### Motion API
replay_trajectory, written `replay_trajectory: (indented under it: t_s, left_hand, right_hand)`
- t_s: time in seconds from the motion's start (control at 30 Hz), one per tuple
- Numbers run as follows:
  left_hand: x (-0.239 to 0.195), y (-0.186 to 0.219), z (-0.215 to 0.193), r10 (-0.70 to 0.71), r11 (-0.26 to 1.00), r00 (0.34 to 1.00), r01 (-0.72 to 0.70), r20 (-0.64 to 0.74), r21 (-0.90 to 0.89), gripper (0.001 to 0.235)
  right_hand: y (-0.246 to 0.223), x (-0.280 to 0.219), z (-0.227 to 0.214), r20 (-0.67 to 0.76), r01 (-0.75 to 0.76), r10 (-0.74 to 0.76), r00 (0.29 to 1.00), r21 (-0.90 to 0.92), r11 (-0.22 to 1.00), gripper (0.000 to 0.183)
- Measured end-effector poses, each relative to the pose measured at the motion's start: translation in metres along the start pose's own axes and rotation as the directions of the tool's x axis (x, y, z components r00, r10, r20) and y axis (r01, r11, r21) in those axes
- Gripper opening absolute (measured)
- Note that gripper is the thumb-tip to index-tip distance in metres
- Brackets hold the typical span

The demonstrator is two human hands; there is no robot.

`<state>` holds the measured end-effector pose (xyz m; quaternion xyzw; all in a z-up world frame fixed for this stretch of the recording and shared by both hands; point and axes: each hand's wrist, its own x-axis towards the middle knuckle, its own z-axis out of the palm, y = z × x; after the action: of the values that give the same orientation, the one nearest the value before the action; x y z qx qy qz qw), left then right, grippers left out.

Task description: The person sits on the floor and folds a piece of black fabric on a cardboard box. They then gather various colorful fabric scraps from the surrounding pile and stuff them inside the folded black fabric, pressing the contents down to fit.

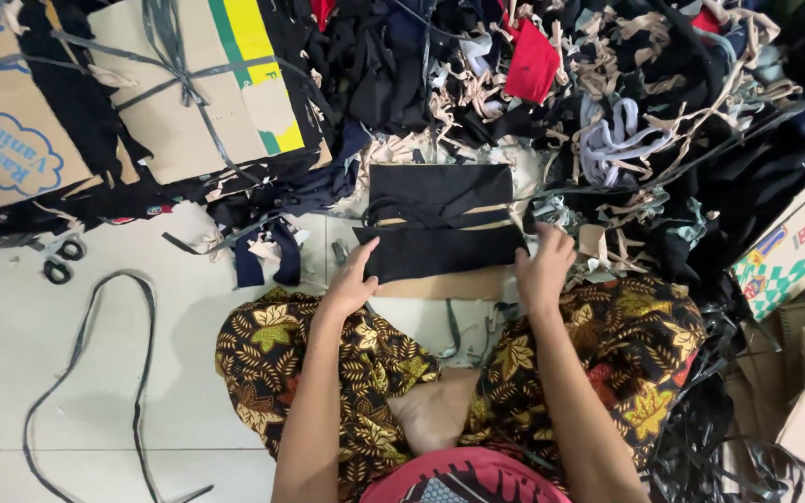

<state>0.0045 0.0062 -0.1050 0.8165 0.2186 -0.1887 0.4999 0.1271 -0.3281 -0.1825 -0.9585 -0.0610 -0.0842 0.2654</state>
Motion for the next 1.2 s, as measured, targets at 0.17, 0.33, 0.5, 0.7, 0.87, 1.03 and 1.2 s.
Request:
replay_trajectory:
  t_s: [0.17, 0.33, 0.5, 0.7, 0.87, 1.03, 1.2]
  left_hand:
    - [-0.020, 0.021, -0.008, 0.048, 0.998, 0.999, -0.049, 0.026, 0.039, 0.074]
    - [-0.035, 0.032, -0.012, 0.107, 0.993, 0.994, -0.107, 0.017, 0.048, 0.075]
    - [-0.033, 0.027, -0.012, 0.133, 0.991, 0.990, -0.134, 0.043, 0.018, 0.077]
    - [-0.045, 0.031, 0.002, 0.128, 0.947, 0.987, -0.150, 0.092, 0.286, 0.080]
    - [-0.046, 0.039, 0.015, 0.083, 0.856, 0.996, -0.091, 0.039, 0.510, 0.088]
    - [-0.032, 0.030, 0.037, 0.203, 0.728, 0.972, -0.068, -0.119, 0.683, 0.095]
    - [-0.024, 0.025, 0.078, 0.466, 0.609, 0.876, -0.216, -0.124, 0.763, 0.070]
  right_hand:
    - [-0.032, -0.011, 0.009, 0.151, 0.531, -0.509, 0.848, -0.241, 0.813, 0.013]
    - [-0.038, -0.005, 0.008, 0.119, 0.694, -0.697, 0.707, -0.305, 0.652, 0.010]
    - [-0.060, -0.001, -0.043, 0.189, 0.814, -0.805, 0.562, -0.302, 0.497, 0.008]
    - [-0.020, -0.011, -0.026, 0.297, 0.872, -0.821, 0.487, -0.223, 0.436, 0.014]
    - [0.022, 0.009, -0.022, 0.320, 0.559, -0.495, 0.808, -0.153, 0.815, 0.010]
    - [0.065, 0.033, -0.015, 0.356, -0.041, 0.054, 0.933, -0.044, 0.998, 0.013]
    - [0.030, 0.030, -0.015, 0.520, -0.089, 0.106, 0.848, -0.059, 0.994, 0.036]
